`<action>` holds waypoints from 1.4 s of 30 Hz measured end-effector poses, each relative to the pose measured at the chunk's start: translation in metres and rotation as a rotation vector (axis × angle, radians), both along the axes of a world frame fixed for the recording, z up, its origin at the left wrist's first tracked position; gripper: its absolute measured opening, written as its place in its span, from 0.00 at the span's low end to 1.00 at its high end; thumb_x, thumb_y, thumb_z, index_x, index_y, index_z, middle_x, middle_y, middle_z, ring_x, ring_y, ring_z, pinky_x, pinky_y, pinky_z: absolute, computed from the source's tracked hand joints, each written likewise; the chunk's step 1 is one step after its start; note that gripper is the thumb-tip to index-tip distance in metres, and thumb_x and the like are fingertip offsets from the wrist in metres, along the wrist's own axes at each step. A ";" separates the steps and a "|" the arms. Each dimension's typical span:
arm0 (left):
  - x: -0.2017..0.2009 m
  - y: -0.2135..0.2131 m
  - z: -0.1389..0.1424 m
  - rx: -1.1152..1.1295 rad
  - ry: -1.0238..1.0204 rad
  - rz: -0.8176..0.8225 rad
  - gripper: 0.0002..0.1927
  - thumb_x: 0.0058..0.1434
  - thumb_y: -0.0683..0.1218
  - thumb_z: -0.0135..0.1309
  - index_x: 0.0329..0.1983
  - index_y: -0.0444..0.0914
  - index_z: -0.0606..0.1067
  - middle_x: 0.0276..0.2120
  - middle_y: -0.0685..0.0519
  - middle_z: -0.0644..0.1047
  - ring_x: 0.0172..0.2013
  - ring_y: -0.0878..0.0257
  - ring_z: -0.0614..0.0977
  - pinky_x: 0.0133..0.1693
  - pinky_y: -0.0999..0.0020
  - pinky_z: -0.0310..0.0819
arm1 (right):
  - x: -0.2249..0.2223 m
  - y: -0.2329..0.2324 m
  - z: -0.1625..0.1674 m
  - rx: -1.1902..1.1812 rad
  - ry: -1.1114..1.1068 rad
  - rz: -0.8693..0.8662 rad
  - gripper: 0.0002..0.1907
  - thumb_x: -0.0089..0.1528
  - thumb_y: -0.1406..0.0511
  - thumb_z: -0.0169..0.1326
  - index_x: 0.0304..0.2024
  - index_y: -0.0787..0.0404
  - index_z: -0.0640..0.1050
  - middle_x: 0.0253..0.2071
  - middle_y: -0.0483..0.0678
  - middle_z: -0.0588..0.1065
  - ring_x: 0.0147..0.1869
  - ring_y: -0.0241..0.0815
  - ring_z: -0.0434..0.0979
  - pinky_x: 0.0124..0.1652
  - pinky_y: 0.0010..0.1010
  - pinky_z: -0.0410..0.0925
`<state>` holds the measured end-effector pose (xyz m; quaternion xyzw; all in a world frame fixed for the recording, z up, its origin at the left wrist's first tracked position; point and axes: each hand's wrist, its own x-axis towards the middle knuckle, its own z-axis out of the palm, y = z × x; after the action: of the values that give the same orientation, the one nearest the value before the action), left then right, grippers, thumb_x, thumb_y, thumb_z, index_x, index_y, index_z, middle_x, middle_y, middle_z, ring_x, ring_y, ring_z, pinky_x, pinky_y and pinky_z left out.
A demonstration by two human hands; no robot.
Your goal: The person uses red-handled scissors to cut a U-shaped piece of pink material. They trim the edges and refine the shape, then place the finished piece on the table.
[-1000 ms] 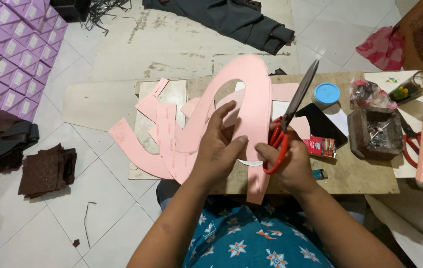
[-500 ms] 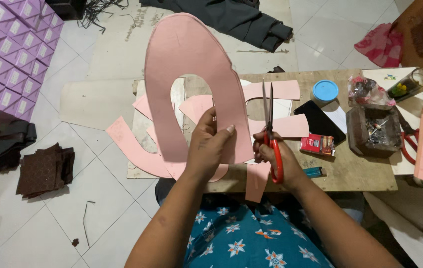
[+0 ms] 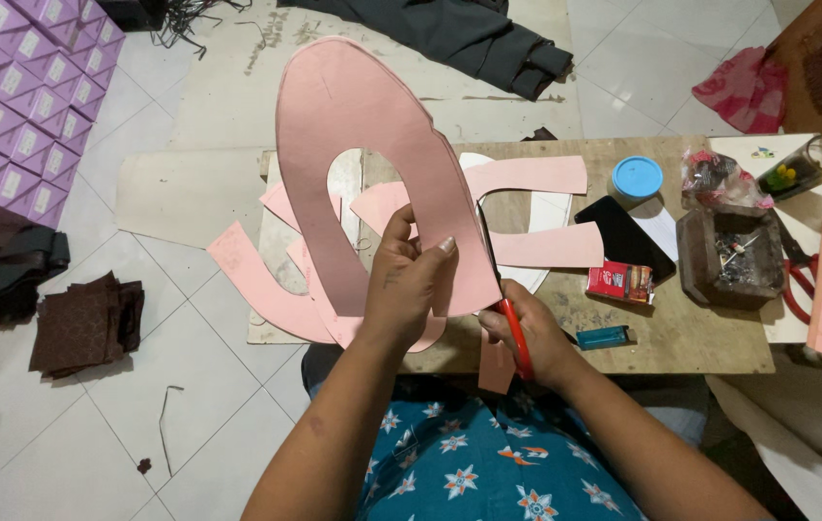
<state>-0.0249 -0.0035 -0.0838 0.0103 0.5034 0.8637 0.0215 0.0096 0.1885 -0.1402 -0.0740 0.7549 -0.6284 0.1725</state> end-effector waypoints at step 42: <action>-0.005 -0.025 -0.020 -0.470 0.369 -0.025 0.14 0.62 0.32 0.51 0.48 0.36 0.79 0.52 0.54 0.78 0.56 0.62 0.78 0.62 0.63 0.70 | -0.011 0.008 0.033 -0.655 -0.352 -0.227 0.25 0.64 0.53 0.50 0.53 0.67 0.72 0.41 0.51 0.78 0.40 0.39 0.79 0.38 0.32 0.74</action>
<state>-0.0304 -0.0289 -0.1035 0.1682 0.6848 0.7067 -0.0581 -0.0017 0.1969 -0.1071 0.0681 0.4764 -0.8544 0.1959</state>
